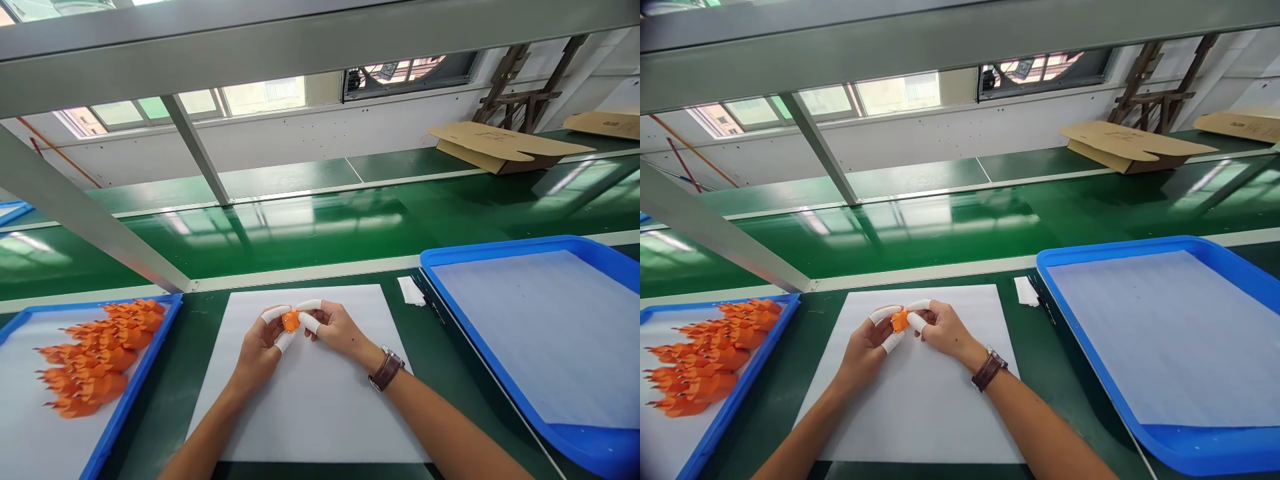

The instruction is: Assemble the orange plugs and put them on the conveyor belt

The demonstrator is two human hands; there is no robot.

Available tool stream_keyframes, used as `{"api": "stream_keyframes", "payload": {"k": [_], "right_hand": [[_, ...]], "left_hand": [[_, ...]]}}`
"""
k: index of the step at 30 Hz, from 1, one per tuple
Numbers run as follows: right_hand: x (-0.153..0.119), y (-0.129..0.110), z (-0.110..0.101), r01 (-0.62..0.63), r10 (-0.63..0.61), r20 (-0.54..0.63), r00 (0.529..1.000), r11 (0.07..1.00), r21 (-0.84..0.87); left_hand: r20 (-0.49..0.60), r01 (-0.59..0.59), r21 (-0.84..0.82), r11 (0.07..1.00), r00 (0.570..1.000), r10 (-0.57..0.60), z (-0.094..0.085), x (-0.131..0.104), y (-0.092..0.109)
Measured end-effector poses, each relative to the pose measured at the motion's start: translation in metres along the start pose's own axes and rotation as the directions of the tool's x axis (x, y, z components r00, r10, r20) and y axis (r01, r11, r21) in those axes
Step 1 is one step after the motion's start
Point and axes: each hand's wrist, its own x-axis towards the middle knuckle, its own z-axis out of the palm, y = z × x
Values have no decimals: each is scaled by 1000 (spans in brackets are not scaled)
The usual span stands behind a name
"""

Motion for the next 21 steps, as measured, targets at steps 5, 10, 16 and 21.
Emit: {"api": "stream_keyframes", "payload": {"k": [5, 10, 16, 21], "right_hand": [[1, -1, 0, -18, 17, -54, 998, 1000, -17], [2, -3, -3, -41, 43, -88, 995, 999, 25], [-3, 7, -2, -38, 31, -62, 998, 992, -118], [-9, 16, 5, 137, -110, 92, 990, 915, -379]], "left_hand": [[73, -63, 9, 998, 995, 62, 3, -1, 4], [60, -69, 23, 997, 996, 67, 5, -3, 3], [-165, -98, 38, 994, 981, 103, -2, -5, 13], [-454, -59, -78, 995, 891, 17, -25, -25, 24]]}}
